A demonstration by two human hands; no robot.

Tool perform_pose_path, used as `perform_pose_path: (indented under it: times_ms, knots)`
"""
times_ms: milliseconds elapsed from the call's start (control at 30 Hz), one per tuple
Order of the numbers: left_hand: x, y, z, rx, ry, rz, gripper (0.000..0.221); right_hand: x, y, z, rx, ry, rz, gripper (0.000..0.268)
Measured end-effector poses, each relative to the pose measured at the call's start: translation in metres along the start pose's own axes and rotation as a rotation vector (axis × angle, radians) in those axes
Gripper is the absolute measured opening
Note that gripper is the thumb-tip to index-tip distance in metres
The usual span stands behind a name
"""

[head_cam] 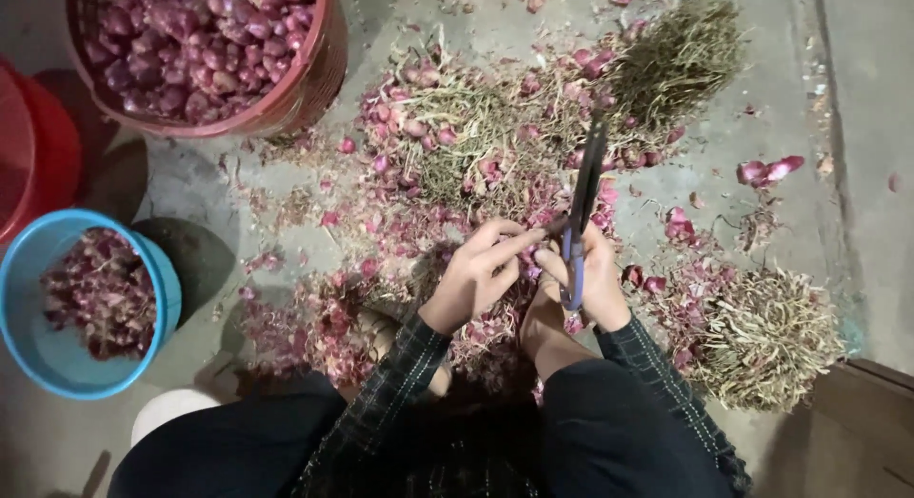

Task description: Trimming the roots and stems of shallots using scissors and sorting them into baskets.

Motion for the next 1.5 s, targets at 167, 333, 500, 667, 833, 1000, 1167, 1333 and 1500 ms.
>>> perform_pose_path:
  times_ms: [167, 333, 500, 667, 833, 1000, 1167, 1333, 1500]
  knots:
    - [-0.011, 0.003, 0.007, 0.159, 0.080, 0.014, 0.043, 0.001, -0.012, -0.015, -0.096, 0.109, 0.004, 0.035]
    - [-0.019, 0.024, 0.013, 0.018, 0.061, 0.099, 0.042, 0.004, 0.008, -0.034, -0.059, 0.199, -0.083, 0.031]
    - [-0.022, 0.052, 0.009, -0.138, 0.009, 0.102, 0.037, 0.007, 0.003, -0.047, 0.183, 0.217, -0.392, 0.020]
    - [-0.028, 0.067, 0.002, -0.471, 0.003, 0.316, 0.037, 0.012, 0.003, -0.046, 0.097, 0.198, -0.374, 0.024]
    - [-0.047, 0.096, -0.018, -0.780, -0.078, 0.574, 0.037, 0.007, -0.015, -0.037, -0.165, 0.172, -0.173, 0.038]
    - [-0.035, 0.073, 0.003, -0.320, -0.036, 0.325, 0.036, 0.005, -0.016, -0.034, -0.314, 0.151, 0.072, 0.027]
    - [-0.042, 0.077, -0.007, -0.537, 0.035, 0.481, 0.035, 0.003, -0.015, -0.038, -0.251, 0.215, 0.014, 0.025]
    - [-0.069, 0.117, -0.041, -1.105, -0.086, 0.765, 0.035, 0.004, -0.012, -0.046, -0.031, 0.257, -0.111, 0.010]
    - [-0.076, 0.138, -0.048, -1.522, -0.228, 0.865, 0.031, 0.003, -0.035, -0.013, -0.345, 0.058, 0.010, 0.025]
Point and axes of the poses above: each hand's wrist, its own x-axis towards the middle knuckle, its own z-axis out of the back of the hand, y = z × x, the point moved 7 cm from there along x, towards the middle knuckle, and after that the axes turned 6 degrees about -y, right-handed, at the moved point
